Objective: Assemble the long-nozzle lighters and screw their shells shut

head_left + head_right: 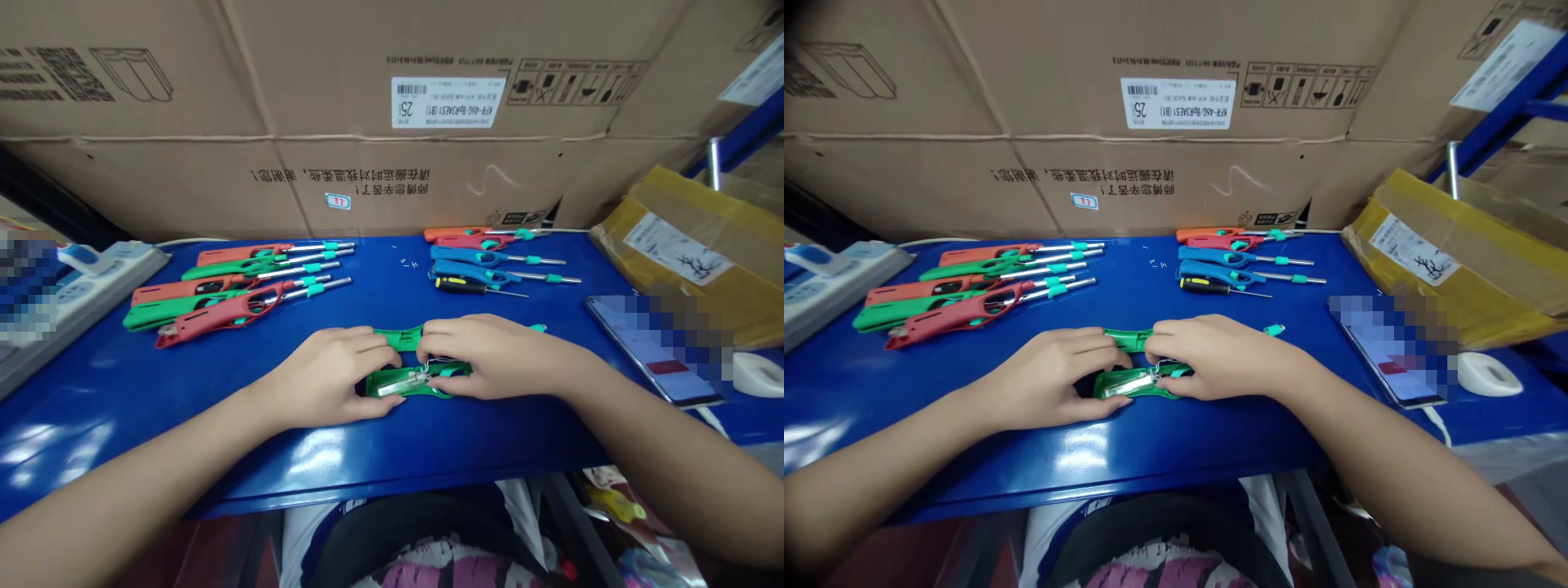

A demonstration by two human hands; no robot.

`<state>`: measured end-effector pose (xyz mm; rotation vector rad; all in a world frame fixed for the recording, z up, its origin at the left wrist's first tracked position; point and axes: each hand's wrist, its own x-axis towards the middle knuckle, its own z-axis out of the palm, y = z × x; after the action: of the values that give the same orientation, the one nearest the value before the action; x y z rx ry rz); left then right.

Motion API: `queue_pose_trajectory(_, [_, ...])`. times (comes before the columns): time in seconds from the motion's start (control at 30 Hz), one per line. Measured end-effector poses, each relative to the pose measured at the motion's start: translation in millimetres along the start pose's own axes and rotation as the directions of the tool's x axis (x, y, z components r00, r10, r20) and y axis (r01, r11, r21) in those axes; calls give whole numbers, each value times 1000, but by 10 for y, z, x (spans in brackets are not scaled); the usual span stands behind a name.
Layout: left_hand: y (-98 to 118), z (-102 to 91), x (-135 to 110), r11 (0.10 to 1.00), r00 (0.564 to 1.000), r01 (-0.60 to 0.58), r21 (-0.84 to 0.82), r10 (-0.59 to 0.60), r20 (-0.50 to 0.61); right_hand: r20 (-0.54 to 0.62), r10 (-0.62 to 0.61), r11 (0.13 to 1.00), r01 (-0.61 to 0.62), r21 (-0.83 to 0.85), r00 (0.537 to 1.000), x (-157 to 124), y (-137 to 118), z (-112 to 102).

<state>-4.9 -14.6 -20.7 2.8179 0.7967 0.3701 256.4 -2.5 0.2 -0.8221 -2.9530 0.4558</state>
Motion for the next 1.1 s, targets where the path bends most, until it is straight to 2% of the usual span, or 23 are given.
queue_pose_trajectory(0.3, [-3, -24, 17, 999, 999, 32, 5, -32, 5, -86, 107, 993, -110, -35, 990, -31, 20, -94])
queue_pose_trajectory(0.47, [-9, -50, 15, 996, 996, 85, 29, -85, -2, -185, 241, 956, -266, -127, 953, 20, 77, -64])
queue_pose_trajectory(0.57, [-28, -67, 9, 995, 995, 102, 23, -102, 6, -216, 288, 938, -320, -132, 933, 21, 140, -30])
queue_pose_trajectory(0.77, [-64, -85, 3, 1000, 999, 25, 11, -26, 47, -203, 198, 975, -214, -61, 959, -9, 232, 4])
queue_pose_trajectory(0.97, [-67, -70, 3, 1000, 998, 2, -16, -1, 57, -188, 283, 958, -286, 11, 940, 67, 269, 48])
queue_pose_trajectory(1.1, [-83, -46, 7, 1000, 999, 13, -12, -12, 36, -222, 306, 952, -298, 69, 926, 80, 307, 63])
